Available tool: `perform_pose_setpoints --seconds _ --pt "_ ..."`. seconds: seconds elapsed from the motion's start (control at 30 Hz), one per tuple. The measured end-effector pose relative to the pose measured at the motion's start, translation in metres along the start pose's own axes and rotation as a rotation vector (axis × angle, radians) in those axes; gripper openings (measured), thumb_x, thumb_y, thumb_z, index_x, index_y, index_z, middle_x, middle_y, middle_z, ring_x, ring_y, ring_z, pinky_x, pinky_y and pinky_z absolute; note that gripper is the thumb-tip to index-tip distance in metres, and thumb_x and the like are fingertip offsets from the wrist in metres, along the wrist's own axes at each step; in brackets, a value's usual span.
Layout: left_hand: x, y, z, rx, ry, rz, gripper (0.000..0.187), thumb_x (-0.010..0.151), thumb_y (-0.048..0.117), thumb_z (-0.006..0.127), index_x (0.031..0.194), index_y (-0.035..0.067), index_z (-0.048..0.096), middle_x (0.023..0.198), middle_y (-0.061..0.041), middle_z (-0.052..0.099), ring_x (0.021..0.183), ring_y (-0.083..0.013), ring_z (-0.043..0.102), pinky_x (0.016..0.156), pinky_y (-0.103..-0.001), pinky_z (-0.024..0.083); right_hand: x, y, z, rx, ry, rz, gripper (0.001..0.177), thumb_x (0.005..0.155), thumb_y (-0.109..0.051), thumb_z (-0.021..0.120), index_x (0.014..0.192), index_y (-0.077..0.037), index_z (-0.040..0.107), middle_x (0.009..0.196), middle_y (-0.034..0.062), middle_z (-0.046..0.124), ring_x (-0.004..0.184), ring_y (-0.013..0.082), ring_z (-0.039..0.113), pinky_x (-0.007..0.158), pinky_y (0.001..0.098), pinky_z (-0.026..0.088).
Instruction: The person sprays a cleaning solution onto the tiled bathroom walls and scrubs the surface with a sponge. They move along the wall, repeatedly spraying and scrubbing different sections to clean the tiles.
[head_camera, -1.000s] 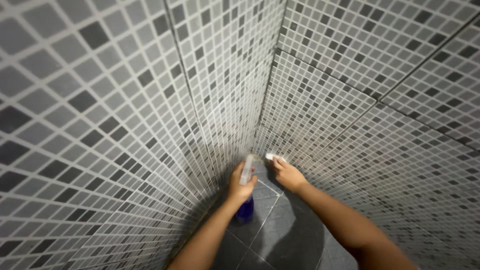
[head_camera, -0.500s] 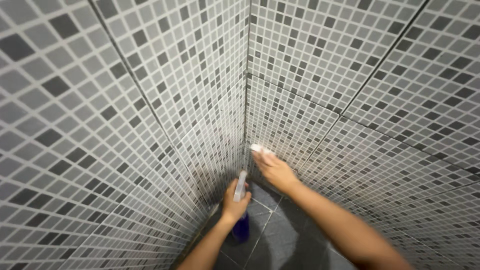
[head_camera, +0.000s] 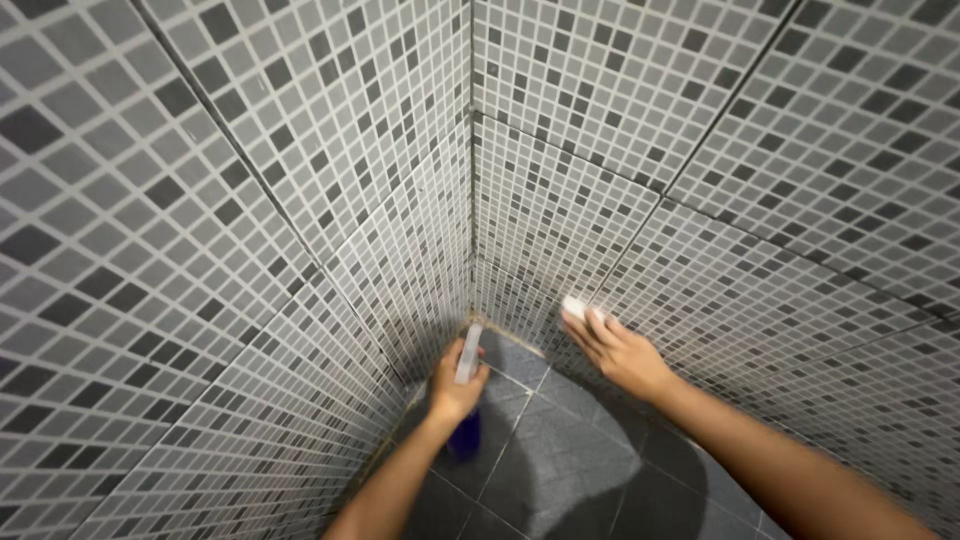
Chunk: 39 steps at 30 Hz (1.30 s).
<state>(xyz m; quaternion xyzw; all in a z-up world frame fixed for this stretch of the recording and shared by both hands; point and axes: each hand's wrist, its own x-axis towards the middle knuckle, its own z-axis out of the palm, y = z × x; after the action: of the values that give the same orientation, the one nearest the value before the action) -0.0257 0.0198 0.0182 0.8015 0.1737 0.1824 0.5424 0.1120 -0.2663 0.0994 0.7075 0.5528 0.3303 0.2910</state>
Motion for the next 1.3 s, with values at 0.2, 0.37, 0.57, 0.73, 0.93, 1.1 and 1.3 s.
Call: perform_pose_setpoints --seconds 0.2,0.37,0.57,0.73,0.93,1.1,1.3 --pt "0.005 -0.010 0.009 -0.057 0.066 0.027 0.025 0.073 0.008 0.074 0.096 0.011 0.065 0.080 -0.006 0.068 0.069 -0.0189 0.068 0.066 -0.034 0.056 0.152 -0.023 0.029 0.006 0.031 -0.029 0.059 0.087 -0.028 0.054 0.139 -0.001 0.061 0.155 0.0099 0.045 0.146 0.0302 0.035 0.120 0.0387 0.028" --pt "0.007 -0.011 0.003 -0.121 0.088 0.039 0.022 0.076 0.007 0.072 0.096 0.009 0.064 0.079 -0.007 0.067 0.067 -0.0210 0.067 0.063 -0.036 0.055 0.186 -0.087 0.082 0.142 -0.048 -0.056 0.043 0.094 -0.026 0.055 0.127 -0.003 0.069 0.143 0.0139 0.058 0.140 0.0349 0.041 0.117 0.0419 0.032" --pt "0.005 -0.006 -0.004 -0.087 0.116 0.134 0.022 0.075 0.008 0.074 0.094 0.010 0.065 0.079 -0.005 0.067 0.070 -0.0194 0.069 0.066 -0.034 0.055 0.163 -0.149 0.137 0.263 -0.246 -0.118 0.039 0.090 -0.028 0.056 0.114 -0.005 0.076 0.144 0.0124 0.058 0.143 0.0307 0.037 0.119 0.0421 0.026" --pt "-0.003 -0.011 0.006 -0.105 0.095 0.155 0.023 0.074 0.005 0.074 0.094 0.009 0.065 0.083 -0.007 0.066 0.072 -0.0209 0.068 0.066 -0.034 0.055 0.156 -0.165 0.139 0.269 -0.340 -0.120 0.039 0.088 -0.027 0.057 0.114 -0.007 0.077 0.140 0.0089 0.061 0.145 0.0291 0.035 0.121 0.0416 0.022" --pt "-0.006 -0.018 0.020 -0.149 -0.004 0.027 0.022 0.075 0.006 0.073 0.095 0.009 0.065 0.081 -0.006 0.067 0.069 -0.0190 0.067 0.064 -0.033 0.053 0.050 -0.123 0.099 0.203 -0.201 -0.275 0.039 0.086 -0.027 0.060 0.109 -0.004 0.079 0.135 0.0105 0.066 0.139 0.0327 0.039 0.119 0.0460 0.022" --pt "-0.011 -0.013 0.020 -0.150 0.024 0.191 0.022 0.075 0.005 0.073 0.096 0.008 0.066 0.085 -0.008 0.067 0.074 -0.0181 0.067 0.066 -0.033 0.053 0.008 -0.059 0.025 0.158 -0.379 -0.244 0.041 0.090 -0.019 0.058 0.125 -0.002 0.071 0.142 0.0153 0.058 0.148 0.0378 0.031 0.121 0.0474 0.023" --pt "-0.006 -0.025 0.012 -0.125 -0.013 0.003 0.023 0.075 0.007 0.071 0.097 0.010 0.066 0.077 -0.008 0.068 0.067 -0.0213 0.068 0.063 -0.034 0.053 0.086 -0.003 0.004 0.113 -0.026 0.053 0.060 0.087 -0.020 0.055 0.145 -0.003 0.055 0.163 0.0107 0.036 0.150 0.0299 0.027 0.120 0.0407 0.028"
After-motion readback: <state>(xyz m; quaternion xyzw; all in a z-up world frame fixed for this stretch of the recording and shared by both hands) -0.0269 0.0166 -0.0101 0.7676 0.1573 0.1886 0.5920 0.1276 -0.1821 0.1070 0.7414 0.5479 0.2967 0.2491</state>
